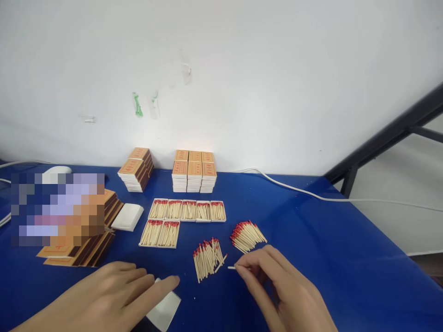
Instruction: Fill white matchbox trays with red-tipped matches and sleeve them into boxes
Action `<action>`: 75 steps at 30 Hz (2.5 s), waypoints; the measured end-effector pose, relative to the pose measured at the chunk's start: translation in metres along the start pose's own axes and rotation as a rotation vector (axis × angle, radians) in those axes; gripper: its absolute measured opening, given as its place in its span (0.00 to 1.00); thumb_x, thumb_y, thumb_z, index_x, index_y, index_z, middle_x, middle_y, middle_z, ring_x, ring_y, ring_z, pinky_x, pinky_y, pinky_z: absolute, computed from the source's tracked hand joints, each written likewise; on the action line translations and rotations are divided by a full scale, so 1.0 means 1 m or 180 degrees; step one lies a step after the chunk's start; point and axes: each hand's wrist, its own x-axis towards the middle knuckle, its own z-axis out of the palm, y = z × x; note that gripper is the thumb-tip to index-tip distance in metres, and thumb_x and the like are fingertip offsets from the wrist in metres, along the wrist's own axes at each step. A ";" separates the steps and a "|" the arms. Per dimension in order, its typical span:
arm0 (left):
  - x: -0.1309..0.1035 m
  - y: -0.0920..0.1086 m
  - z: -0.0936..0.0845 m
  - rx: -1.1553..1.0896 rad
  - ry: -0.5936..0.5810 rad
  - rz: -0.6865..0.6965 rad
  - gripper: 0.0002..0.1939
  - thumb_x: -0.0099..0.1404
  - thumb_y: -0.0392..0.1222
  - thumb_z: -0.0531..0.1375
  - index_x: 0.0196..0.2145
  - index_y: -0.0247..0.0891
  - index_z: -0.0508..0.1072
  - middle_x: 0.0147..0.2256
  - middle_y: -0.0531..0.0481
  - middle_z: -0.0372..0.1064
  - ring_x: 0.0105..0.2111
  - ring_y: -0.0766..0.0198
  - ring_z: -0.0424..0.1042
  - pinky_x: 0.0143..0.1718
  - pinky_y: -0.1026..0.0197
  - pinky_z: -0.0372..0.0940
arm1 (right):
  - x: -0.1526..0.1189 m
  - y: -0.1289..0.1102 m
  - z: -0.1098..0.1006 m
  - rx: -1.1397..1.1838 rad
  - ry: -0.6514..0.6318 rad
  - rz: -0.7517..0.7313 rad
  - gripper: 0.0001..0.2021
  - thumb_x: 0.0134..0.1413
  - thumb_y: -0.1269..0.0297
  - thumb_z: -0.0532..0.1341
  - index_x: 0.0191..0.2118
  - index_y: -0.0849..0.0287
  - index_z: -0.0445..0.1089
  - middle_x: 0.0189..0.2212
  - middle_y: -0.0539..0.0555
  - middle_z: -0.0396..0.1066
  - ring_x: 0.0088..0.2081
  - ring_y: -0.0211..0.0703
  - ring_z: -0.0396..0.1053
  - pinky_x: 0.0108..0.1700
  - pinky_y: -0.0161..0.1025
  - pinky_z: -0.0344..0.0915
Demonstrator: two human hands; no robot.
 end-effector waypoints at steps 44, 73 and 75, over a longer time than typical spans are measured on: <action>0.000 0.001 0.002 -0.0020 0.0006 -0.0047 0.32 0.71 0.54 0.80 0.63 0.37 0.77 0.37 0.54 0.83 0.30 0.54 0.82 0.28 0.49 0.73 | 0.020 -0.017 0.028 -0.0469 0.0278 0.1105 0.18 0.67 0.43 0.63 0.31 0.48 0.80 0.26 0.51 0.81 0.25 0.49 0.79 0.27 0.42 0.71; -0.001 0.002 0.003 0.0024 0.0020 -0.0019 0.32 0.71 0.53 0.80 0.64 0.36 0.76 0.37 0.54 0.83 0.30 0.54 0.82 0.29 0.50 0.74 | 0.017 -0.031 0.034 0.0049 0.0268 0.0726 0.14 0.73 0.48 0.66 0.39 0.48 0.83 0.32 0.49 0.84 0.28 0.43 0.80 0.31 0.36 0.76; 0.000 0.003 0.004 0.0030 0.0026 -0.0013 0.33 0.71 0.55 0.80 0.64 0.36 0.76 0.37 0.54 0.83 0.30 0.54 0.82 0.29 0.49 0.74 | 0.011 -0.027 0.033 -0.0033 0.0292 0.0750 0.13 0.71 0.47 0.67 0.38 0.47 0.83 0.30 0.48 0.83 0.27 0.43 0.79 0.29 0.36 0.75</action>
